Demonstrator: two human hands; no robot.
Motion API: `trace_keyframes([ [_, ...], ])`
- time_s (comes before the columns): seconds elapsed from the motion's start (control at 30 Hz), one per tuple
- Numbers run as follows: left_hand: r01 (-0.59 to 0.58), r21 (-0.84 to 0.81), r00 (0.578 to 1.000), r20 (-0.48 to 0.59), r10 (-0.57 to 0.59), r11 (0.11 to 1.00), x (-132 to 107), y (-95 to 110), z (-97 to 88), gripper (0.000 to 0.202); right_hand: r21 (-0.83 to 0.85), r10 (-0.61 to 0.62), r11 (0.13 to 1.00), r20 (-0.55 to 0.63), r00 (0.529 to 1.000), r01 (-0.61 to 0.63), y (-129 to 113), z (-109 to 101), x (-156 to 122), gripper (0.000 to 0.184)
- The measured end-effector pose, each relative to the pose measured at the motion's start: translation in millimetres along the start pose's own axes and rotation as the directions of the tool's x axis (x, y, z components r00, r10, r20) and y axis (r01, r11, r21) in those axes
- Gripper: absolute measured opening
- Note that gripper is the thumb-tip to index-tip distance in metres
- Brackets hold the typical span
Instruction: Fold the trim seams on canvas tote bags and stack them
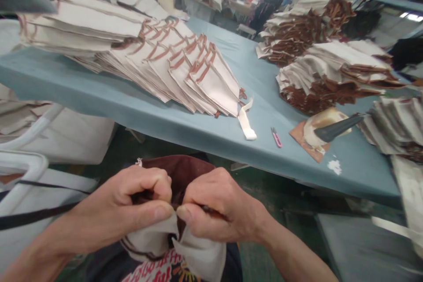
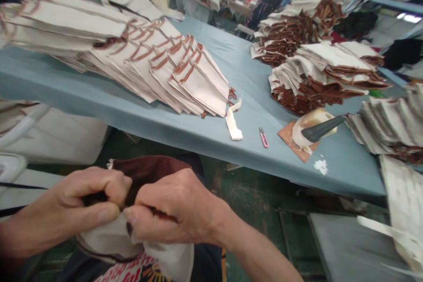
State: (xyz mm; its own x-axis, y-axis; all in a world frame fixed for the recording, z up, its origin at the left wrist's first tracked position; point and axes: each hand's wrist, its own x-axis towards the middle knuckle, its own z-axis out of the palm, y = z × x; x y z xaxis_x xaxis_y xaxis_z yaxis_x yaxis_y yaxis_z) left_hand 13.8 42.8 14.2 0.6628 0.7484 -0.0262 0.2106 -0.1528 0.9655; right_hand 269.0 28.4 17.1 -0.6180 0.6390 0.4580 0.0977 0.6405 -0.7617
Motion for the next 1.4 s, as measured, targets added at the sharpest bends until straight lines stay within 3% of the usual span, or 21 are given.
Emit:
trace_keyframes([
  [0.13, -0.024, 0.035, 1.0, -0.012, 0.024, 0.999, 6, 8, -0.7, 0.039, -0.132, 0.025, 0.991, 0.058, 0.998, -0.017, -8, -14, -1, 0.032],
  [0.27, -0.053, 0.046, 0.998, -0.032, 0.055, 0.998, 18, 23, -2.5, 0.038, -0.192, 0.009, 0.981, -0.017, 1.0, -0.012, -18, -21, 11, 0.024],
  [0.37, -0.103, 0.046, 0.993, -0.055, 0.105, 0.994, 23, 28, -9.7, 0.039, -0.284, -0.042, 0.958, -0.047, 0.998, 0.027, -27, -24, 23, 0.029],
  [0.5, -0.091, 0.086, 0.985, -0.138, 0.103, 0.992, 16, 24, -21.8, 0.067, -0.352, -0.075, 0.934, -0.031, 0.997, 0.06, -28, -35, 27, 0.033],
  [0.6, -0.059, 0.112, 0.984, -0.161, 0.076, 0.992, 5, 18, -23.0, 0.078, -0.385, -0.043, 0.923, -0.085, 0.995, 0.007, -15, -46, 14, 0.031],
  [0.77, -0.032, 0.128, 0.994, -0.097, 0.045, 0.991, 2, 18, -17.4, 0.063, -0.375, 0.11, 0.915, -0.131, 0.985, -0.152, 16, -45, -14, 0.03],
  [0.87, -0.064, 0.185, 0.998, 0.005, 0.064, 0.981, 9, 27, -16.0, 0.042, -0.392, 0.159, 0.899, -0.125, 0.979, -0.196, 30, -36, -23, 0.031],
  [0.97, -0.069, 0.259, 0.997, 0.042, 0.06, 0.963, 15, 36, -13.2, 0.025, -0.387, 0.192, 0.894, -0.122, 0.974, -0.225, 38, -27, -24, 0.031],
  [1.13, -0.05, 0.274, 0.998, 0.044, 0.039, 0.96, 18, 42, -11.5, 0.022, -0.277, 0.204, 0.935, -0.088, 0.975, -0.22, 47, -19, -17, 0.032],
  [1.4, -0.038, 0.203, 0.996, 0.09, 0.02, 0.978, 21, 29, -20.1, 0.025, -0.185, 0.278, 0.939, -0.081, 0.957, -0.288, 58, -14, -16, 0.036],
])
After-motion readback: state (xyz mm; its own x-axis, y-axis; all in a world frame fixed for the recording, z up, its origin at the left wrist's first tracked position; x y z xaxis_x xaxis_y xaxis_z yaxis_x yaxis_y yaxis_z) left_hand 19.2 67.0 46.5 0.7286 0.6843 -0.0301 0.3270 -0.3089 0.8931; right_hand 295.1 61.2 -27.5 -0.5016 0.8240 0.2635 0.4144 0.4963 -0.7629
